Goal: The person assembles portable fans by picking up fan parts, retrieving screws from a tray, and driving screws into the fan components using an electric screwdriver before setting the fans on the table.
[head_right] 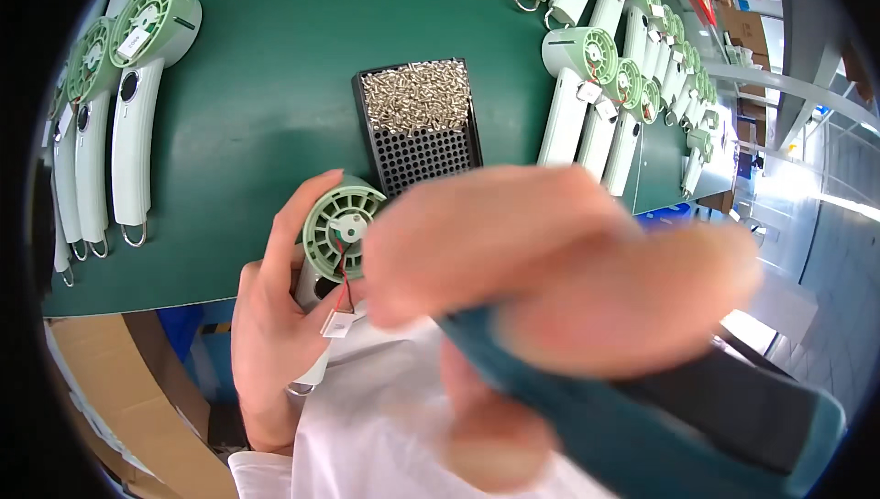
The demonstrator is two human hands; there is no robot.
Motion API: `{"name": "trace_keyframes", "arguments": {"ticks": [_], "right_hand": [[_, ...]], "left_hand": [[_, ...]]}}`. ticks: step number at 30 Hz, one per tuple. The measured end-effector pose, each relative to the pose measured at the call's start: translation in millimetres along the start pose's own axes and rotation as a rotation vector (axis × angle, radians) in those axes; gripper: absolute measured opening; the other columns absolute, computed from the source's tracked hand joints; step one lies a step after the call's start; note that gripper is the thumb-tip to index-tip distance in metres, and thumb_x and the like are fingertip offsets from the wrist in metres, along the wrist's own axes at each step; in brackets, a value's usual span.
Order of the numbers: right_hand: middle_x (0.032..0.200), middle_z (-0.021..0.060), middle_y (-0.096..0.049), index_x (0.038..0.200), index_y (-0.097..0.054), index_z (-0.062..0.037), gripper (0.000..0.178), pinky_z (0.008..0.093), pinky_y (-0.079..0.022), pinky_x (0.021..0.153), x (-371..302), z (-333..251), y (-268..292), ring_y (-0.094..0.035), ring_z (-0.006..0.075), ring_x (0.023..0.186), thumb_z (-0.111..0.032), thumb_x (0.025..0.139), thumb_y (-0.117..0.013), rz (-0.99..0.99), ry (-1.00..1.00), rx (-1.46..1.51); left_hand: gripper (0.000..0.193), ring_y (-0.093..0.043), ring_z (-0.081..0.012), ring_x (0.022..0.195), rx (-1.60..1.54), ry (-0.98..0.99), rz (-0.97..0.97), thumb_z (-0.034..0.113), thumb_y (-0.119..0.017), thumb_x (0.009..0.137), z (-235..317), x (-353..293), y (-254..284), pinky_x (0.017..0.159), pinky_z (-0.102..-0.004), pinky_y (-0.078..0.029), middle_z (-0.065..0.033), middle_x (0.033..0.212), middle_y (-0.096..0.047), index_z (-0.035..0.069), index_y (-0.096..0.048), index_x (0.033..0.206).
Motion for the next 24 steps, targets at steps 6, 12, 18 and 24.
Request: {"name": "trace_keyframes", "arguments": {"ticks": [6,12,18,24], "right_hand": [[0.073,0.0111,-0.050,0.116,-0.045,-0.0050,0.031,0.0342,-0.045,0.036,-8.1,-19.5,34.9,-0.045,0.0205,0.037,-0.030,0.098,-0.043,0.142,0.016,-0.026],[0.068,0.0117,-0.049,0.115,-0.046,-0.0070,0.028,0.0356,-0.043,0.035,-32.9,-1.4,56.3,-0.043,0.0206,0.037,-0.028,0.098,-0.039,0.282,-0.108,-0.130],[0.067,0.0117,-0.049,0.114,-0.044,-0.0069,0.026,0.0359,-0.044,0.035,-37.6,-0.8,57.8,-0.044,0.0210,0.037,-0.027,0.098,-0.040,0.403,-0.152,-0.185],[0.066,0.0115,-0.049,0.108,-0.041,-0.0086,0.021,0.0359,-0.044,0.035,-37.3,2.3,62.5,-0.045,0.0210,0.037,-0.028,0.098,-0.040,0.332,-0.209,-0.288]], "left_hand": [[0.081,-0.063,-0.0098,0.076,0.030,-0.050,0.019,0.000,-0.082,0.067,4.1,2.1,-3.2,0.068,-0.0237,-0.051,-0.0069,0.096,-0.069,0.008,-0.045,0.138],[0.077,-0.071,-0.0190,0.088,-0.119,0.011,0.047,-0.004,-0.082,0.066,-0.9,2.6,-4.8,0.074,-0.0287,-0.055,-0.0112,0.103,-0.070,0.009,-0.050,0.135],[0.081,-0.070,-0.0169,0.088,-0.190,0.076,0.066,-0.008,-0.081,0.064,-1.1,2.7,-7.5,0.076,-0.0276,-0.054,-0.0100,0.101,-0.071,0.008,-0.049,0.136],[0.082,-0.070,-0.0167,0.088,-0.177,0.057,0.066,-0.009,-0.081,0.062,-1.4,2.8,-7.1,0.076,-0.0266,-0.053,-0.0099,0.103,-0.070,0.008,-0.050,0.136]]}}
Point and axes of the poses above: each hand's wrist, its own x-axis towards the middle knuckle, its own y-axis out of the back of the hand, z = x × y, the point moved 3 cm from there along x, towards the middle knuckle
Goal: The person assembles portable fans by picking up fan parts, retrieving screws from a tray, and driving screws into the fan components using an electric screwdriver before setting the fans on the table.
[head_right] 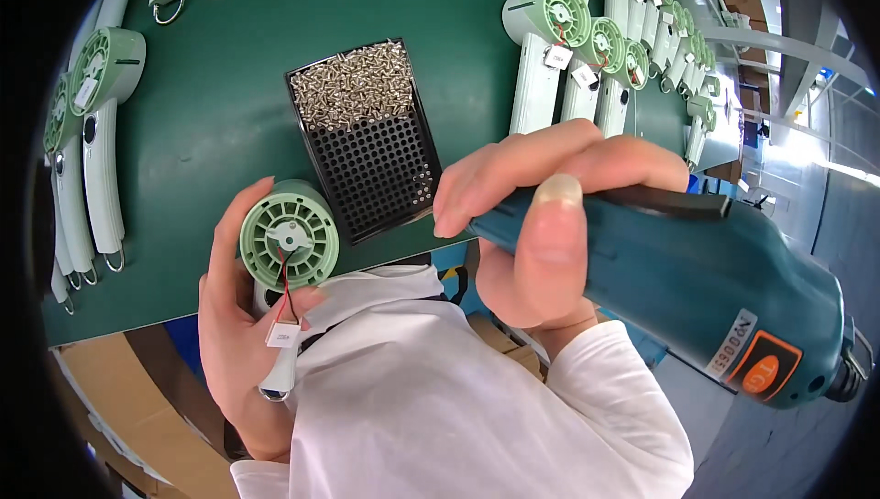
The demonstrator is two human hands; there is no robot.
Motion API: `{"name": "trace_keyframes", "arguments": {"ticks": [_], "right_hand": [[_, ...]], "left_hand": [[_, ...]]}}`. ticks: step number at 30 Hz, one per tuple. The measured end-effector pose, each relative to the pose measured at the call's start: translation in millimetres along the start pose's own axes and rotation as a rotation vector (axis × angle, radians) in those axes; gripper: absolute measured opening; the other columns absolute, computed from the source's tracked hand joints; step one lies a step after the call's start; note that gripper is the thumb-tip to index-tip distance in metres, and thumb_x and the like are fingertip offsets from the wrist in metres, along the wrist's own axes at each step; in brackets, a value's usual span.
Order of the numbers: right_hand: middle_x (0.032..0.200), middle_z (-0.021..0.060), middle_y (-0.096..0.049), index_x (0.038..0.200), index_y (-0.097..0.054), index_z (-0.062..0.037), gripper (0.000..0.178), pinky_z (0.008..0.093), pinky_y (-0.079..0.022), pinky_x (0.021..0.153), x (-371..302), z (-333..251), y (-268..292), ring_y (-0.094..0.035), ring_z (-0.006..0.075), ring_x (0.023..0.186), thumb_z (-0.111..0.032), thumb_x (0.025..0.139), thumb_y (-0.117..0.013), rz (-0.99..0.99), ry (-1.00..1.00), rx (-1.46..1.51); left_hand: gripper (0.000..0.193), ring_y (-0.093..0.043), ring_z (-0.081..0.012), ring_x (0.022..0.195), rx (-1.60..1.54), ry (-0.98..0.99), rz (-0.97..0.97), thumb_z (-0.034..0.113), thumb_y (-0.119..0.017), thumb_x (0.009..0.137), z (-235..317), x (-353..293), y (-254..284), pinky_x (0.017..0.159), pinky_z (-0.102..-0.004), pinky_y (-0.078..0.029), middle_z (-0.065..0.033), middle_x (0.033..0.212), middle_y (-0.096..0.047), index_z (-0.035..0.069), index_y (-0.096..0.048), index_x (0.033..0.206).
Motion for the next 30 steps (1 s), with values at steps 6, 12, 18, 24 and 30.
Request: {"name": "trace_keyframes", "arguments": {"ticks": [6,12,18,24,30], "right_hand": [[0.066,0.0114,-0.050,0.107,-0.042,-0.0087,0.022,0.0351,-0.044,0.035,-3.2,-1.4,-7.4,-0.044,0.0201,0.036,-0.028,0.097,-0.039,0.072,0.001,0.035],[0.071,0.0116,-0.050,0.114,-0.047,-0.0008,0.033,0.0332,-0.039,0.032,10.2,-29.1,-9.0,-0.042,0.0195,0.036,-0.028,0.097,-0.039,-0.098,0.221,0.310],[0.073,0.0081,-0.052,0.114,-0.043,0.0001,0.040,0.0365,-0.045,0.044,13.7,-50.2,-57.9,-0.046,0.0205,0.038,-0.036,0.096,-0.042,-0.148,0.288,0.470],[0.074,0.0085,-0.054,0.116,-0.038,-0.0003,0.040,0.0412,-0.048,0.054,10.4,-64.1,-69.4,-0.049,0.0221,0.038,-0.036,0.097,-0.040,-0.416,0.246,0.228],[0.075,0.0124,-0.053,0.118,-0.036,0.0021,0.042,0.0347,-0.048,0.037,9.5,-56.6,-94.3,-0.049,0.0217,0.037,-0.034,0.097,-0.042,-0.421,0.221,0.331]], "left_hand": [[0.081,-0.070,-0.0178,0.087,0.027,-0.036,-0.002,-0.005,-0.082,0.065,-1.2,0.5,3.7,0.075,-0.0272,-0.054,-0.0094,0.101,-0.071,0.009,-0.049,0.137],[0.077,-0.072,-0.0215,0.091,0.047,-0.010,-0.070,-0.002,-0.081,0.069,5.7,1.1,3.0,0.077,-0.0294,-0.054,-0.0105,0.101,-0.071,0.011,-0.049,0.137],[0.081,-0.064,-0.0090,0.076,0.122,-0.117,-0.063,-0.004,-0.080,0.068,1.5,0.0,6.2,0.070,-0.0238,-0.051,-0.0064,0.094,-0.070,0.009,-0.044,0.140],[0.084,-0.047,-0.0149,0.054,0.123,-0.114,-0.035,-0.016,-0.062,0.065,1.4,-1.5,7.1,0.057,-0.0185,-0.039,-0.0091,0.071,-0.065,0.016,-0.045,0.141],[0.080,-0.048,-0.0158,0.054,0.071,-0.034,-0.072,-0.007,-0.068,0.068,5.4,-2.6,9.0,0.059,-0.0211,-0.043,-0.0097,0.071,-0.066,0.017,-0.044,0.141]]}}
Point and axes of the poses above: each hand's wrist, its own x-axis towards the middle knuckle, its own y-axis out of the back of the hand, z = x × y, the point moved 3 cm from there along x, towards the middle knuckle
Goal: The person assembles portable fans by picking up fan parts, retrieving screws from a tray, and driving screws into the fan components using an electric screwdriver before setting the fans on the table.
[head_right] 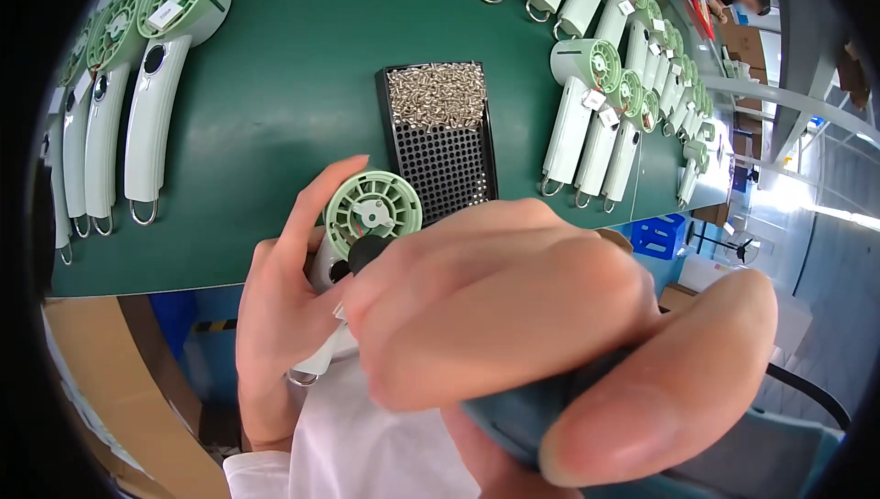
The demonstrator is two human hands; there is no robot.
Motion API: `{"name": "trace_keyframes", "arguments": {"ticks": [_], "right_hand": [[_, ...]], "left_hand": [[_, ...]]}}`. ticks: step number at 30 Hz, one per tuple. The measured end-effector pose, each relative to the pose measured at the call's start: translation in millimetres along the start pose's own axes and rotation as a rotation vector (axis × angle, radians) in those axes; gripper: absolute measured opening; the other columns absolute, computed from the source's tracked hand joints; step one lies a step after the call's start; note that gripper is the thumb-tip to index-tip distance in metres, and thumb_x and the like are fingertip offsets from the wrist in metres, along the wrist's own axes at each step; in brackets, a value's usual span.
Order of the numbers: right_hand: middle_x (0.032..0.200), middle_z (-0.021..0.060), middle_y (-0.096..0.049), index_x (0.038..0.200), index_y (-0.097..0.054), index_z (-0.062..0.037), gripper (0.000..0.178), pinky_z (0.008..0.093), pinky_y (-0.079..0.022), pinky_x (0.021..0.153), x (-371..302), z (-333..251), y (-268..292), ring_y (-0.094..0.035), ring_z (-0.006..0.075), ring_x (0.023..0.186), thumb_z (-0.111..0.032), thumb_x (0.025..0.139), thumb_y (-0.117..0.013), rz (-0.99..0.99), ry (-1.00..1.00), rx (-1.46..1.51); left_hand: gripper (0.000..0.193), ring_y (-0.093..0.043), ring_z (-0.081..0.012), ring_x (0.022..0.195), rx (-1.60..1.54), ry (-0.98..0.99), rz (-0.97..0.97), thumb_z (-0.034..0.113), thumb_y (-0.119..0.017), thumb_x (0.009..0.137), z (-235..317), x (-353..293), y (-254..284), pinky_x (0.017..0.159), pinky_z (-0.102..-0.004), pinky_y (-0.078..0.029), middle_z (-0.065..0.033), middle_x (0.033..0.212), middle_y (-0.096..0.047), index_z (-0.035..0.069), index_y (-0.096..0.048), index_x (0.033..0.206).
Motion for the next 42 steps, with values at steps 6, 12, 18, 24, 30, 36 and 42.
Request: {"name": "trace_keyframes", "arguments": {"ticks": [6,12,18,24,30,36,42], "right_hand": [[0.076,0.0141,-0.052,0.120,-0.035,0.0033,0.044,0.0323,-0.048,0.033,-5.8,8.1,-10.4,-0.049,0.0217,0.038,-0.033,0.098,-0.043,0.120,0.061,0.016],[0.077,0.0138,-0.051,0.120,-0.035,0.0030,0.044,0.0317,-0.048,0.033,1.7,10.0,-20.0,-0.049,0.0212,0.037,-0.034,0.099,-0.044,0.122,0.058,0.053],[0.076,0.0136,-0.051,0.119,-0.036,0.0021,0.042,0.0317,-0.048,0.034,-3.0,5.9,-8.1,-0.047,0.0208,0.037,-0.034,0.098,-0.044,0.044,0.044,0.009],[0.076,0.0135,-0.051,0.118,-0.036,0.0007,0.041,0.0317,-0.048,0.034,0.0,9.4,-7.0,-0.046,0.0205,0.036,-0.033,0.098,-0.045,-0.021,0.030,0.009],[0.077,0.0154,-0.056,0.120,-0.033,-0.0088,0.038,0.0350,-0.050,0.038,-7.2,16.8,-23.4,-0.051,0.0234,0.042,-0.031,0.096,-0.051,0.183,-0.087,0.004],[0.074,0.0147,-0.055,0.116,-0.033,-0.0064,0.036,0.0342,-0.050,0.037,-13.8,23.5,-11.7,-0.050,0.0232,0.040,-0.031,0.096,-0.051,-0.015,-0.028,-0.010],[0.073,0.0145,-0.054,0.114,-0.034,-0.0052,0.034,0.0328,-0.049,0.036,-15.3,27.7,-14.8,-0.050,0.0219,0.040,-0.030,0.097,-0.050,-0.002,0.043,-0.005]], "left_hand": [[0.079,-0.053,-0.0190,0.056,0.013,0.023,-0.027,-0.002,-0.070,0.070,-2.1,0.4,1.9,0.064,-0.0228,-0.046,-0.0108,0.074,-0.067,0.018,-0.044,0.142],[0.078,-0.063,-0.0337,0.064,0.033,-0.037,-0.026,-0.003,-0.070,0.072,-7.1,-0.1,3.2,0.066,-0.0253,-0.048,-0.0131,0.078,-0.069,0.018,-0.043,0.142],[0.078,-0.062,-0.0370,0.067,0.028,-0.022,-0.035,-0.004,-0.069,0.072,-6.1,-0.3,4.2,0.065,-0.0265,-0.048,-0.0150,0.077,-0.067,0.019,-0.042,0.142],[0.079,-0.061,-0.0382,0.065,0.048,-0.017,-0.038,-0.002,-0.069,0.071,-6.5,-0.9,5.2,0.064,-0.0264,-0.047,-0.0154,0.075,-0.066,0.019,-0.042,0.142],[0.080,-0.056,-0.0419,0.063,0.053,0.020,-0.056,0.004,-0.073,0.069,0.6,0.0,4.9,0.058,-0.0270,-0.044,-0.0143,0.063,-0.058,0.019,-0.042,0.142],[0.082,-0.057,-0.0425,0.065,0.053,-0.029,-0.055,0.007,-0.075,0.068,-8.2,0.3,5.9,0.061,-0.0289,-0.047,-0.0149,0.065,-0.060,0.018,-0.041,0.142],[0.083,-0.060,-0.0425,0.069,0.054,-0.026,-0.067,0.008,-0.076,0.068,-8.7,0.5,6.6,0.063,-0.0301,-0.049,-0.0159,0.068,-0.063,0.018,-0.041,0.142]]}}
Point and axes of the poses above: each hand's wrist, its own x-axis towards the middle knuckle, its own y-axis out of the back of the hand, z = x × y, the point moved 3 cm from there along x, towards the middle knuckle
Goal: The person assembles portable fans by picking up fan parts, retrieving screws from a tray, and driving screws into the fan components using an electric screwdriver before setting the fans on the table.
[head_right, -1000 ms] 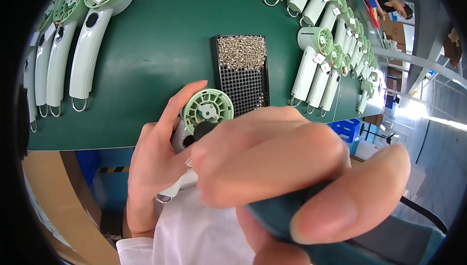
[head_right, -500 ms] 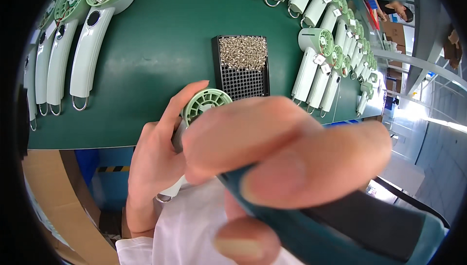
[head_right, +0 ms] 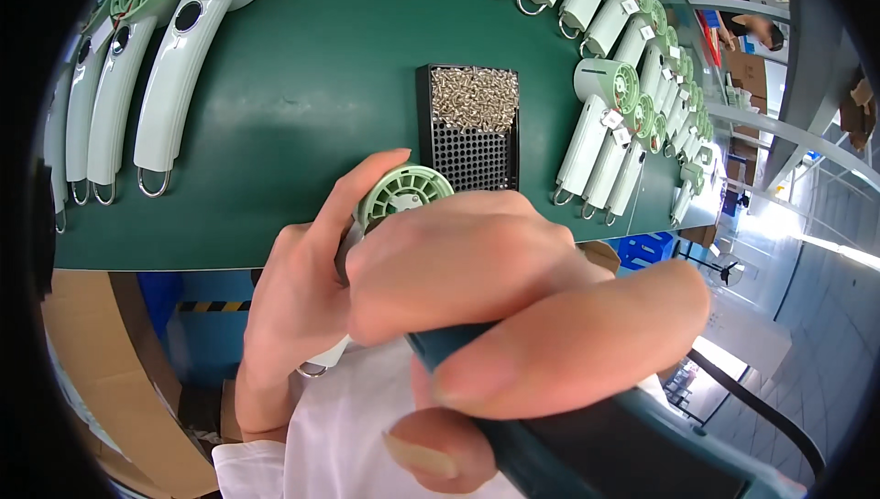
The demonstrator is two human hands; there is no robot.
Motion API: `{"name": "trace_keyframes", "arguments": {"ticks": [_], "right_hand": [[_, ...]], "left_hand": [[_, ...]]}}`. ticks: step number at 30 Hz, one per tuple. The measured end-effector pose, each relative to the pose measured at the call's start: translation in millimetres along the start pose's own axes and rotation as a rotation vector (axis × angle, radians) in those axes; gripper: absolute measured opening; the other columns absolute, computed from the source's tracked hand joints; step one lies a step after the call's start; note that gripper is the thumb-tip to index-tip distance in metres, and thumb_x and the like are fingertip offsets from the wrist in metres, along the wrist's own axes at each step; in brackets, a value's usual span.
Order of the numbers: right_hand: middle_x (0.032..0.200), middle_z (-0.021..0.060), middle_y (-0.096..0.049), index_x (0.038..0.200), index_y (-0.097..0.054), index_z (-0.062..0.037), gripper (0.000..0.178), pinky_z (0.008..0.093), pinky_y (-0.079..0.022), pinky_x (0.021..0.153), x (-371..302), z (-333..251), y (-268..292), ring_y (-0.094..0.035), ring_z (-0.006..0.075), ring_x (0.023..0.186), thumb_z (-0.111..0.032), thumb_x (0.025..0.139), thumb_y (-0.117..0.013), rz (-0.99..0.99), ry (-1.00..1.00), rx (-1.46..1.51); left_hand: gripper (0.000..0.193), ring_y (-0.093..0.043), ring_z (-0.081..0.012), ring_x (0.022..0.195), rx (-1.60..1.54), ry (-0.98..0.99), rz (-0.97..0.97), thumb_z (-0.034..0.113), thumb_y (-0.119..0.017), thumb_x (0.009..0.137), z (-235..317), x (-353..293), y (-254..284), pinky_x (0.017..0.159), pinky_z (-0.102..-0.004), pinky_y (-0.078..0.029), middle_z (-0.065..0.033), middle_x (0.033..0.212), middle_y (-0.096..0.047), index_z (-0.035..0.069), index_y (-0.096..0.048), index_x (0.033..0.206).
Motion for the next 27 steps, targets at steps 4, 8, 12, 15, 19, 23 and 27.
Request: {"name": "trace_keyframes", "arguments": {"ticks": [4,8,12,15,19,23,27], "right_hand": [[0.074,0.0147,-0.055,0.115,-0.034,-0.0062,0.033,0.0329,-0.050,0.039,-1.4,-3.7,2.9,-0.050,0.0218,0.041,-0.030,0.097,-0.049,-0.022,-0.044,-0.043],[0.080,0.0193,-0.056,0.109,-0.037,-0.0034,0.036,0.0400,-0.053,0.053,0.3,-12.3,6.5,-0.054,0.0259,0.053,-0.009,0.083,-0.062,0.029,-0.189,0.077],[0.081,0.0191,-0.056,0.105,-0.041,-0.0002,0.036,0.0412,-0.053,0.056,1.3,-12.4,11.3,-0.055,0.0270,0.056,-0.001,0.079,-0.066,0.068,-0.187,0.179],[0.078,0.0138,-0.055,0.122,-0.035,-0.0064,0.038,0.0341,-0.050,0.040,3.1,-18.1,17.6,-0.051,0.0221,0.043,-0.033,0.097,-0.048,-0.052,-0.034,0.037],[0.075,0.0113,-0.050,0.119,-0.043,0.0013,0.040,0.0321,-0.046,0.036,3.0,-37.3,38.7,-0.046,0.0192,0.040,-0.033,0.098,-0.042,0.091,0.064,-0.008],[0.073,0.0132,-0.050,0.118,-0.045,-0.0042,0.032,0.0354,-0.045,0.037,-19.6,-34.6,73.8,-0.046,0.0216,0.039,-0.028,0.099,-0.037,0.204,-0.018,-0.041],[0.068,0.0120,-0.048,0.115,-0.044,-0.0072,0.027,0.0354,-0.044,0.035,-37.1,-28.8,88.6,-0.044,0.0207,0.037,-0.028,0.099,-0.040,0.330,-0.089,-0.133]], "left_hand": [[0.081,-0.060,-0.0429,0.070,0.027,-0.020,0.001,0.003,-0.071,0.069,1.2,-0.3,0.5,0.064,-0.0325,-0.049,-0.0164,0.069,-0.063,0.018,-0.041,0.142],[0.080,-0.060,-0.0430,0.070,0.051,-0.049,0.006,-0.001,-0.066,0.068,4.1,-1.0,-1.1,0.063,-0.0337,-0.049,-0.0169,0.070,-0.063,0.017,-0.041,0.142],[0.075,-0.062,-0.0352,0.057,0.059,-0.105,-0.012,-0.002,-0.071,0.076,4.9,-1.3,-1.6,0.057,-0.0375,-0.050,-0.0176,0.077,-0.067,0.015,-0.039,0.142],[0.078,-0.062,-0.0371,0.063,0.006,-0.014,0.070,-0.003,-0.068,0.070,4.3,-1.6,-5.5,0.063,-0.0295,-0.049,-0.0145,0.070,-0.064,0.017,-0.043,0.141],[0.077,-0.062,-0.0173,0.061,-0.006,-0.056,0.111,0.002,-0.076,0.073,1.3,-1.3,-6.8,0.063,-0.0251,-0.049,-0.0089,0.077,-0.068,0.015,-0.043,0.142],[0.078,-0.058,-0.0078,0.064,-0.030,-0.101,0.125,0.011,-0.082,0.075,0.8,1.2,-9.6,0.058,-0.0237,-0.049,-0.0052,0.089,-0.069,0.014,-0.043,0.143],[0.078,-0.056,-0.0074,0.066,-0.056,0.038,0.056,0.012,-0.078,0.079,1.9,0.3,-7.3,0.054,-0.0215,-0.046,-0.0049,0.087,-0.067,0.010,-0.037,0.146]]}}
Point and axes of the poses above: each hand's wrist, its own x-axis towards the middle knuckle, its own y-axis out of the back of the hand, z = x × y, the point moved 3 cm from there along x, towards the middle knuckle
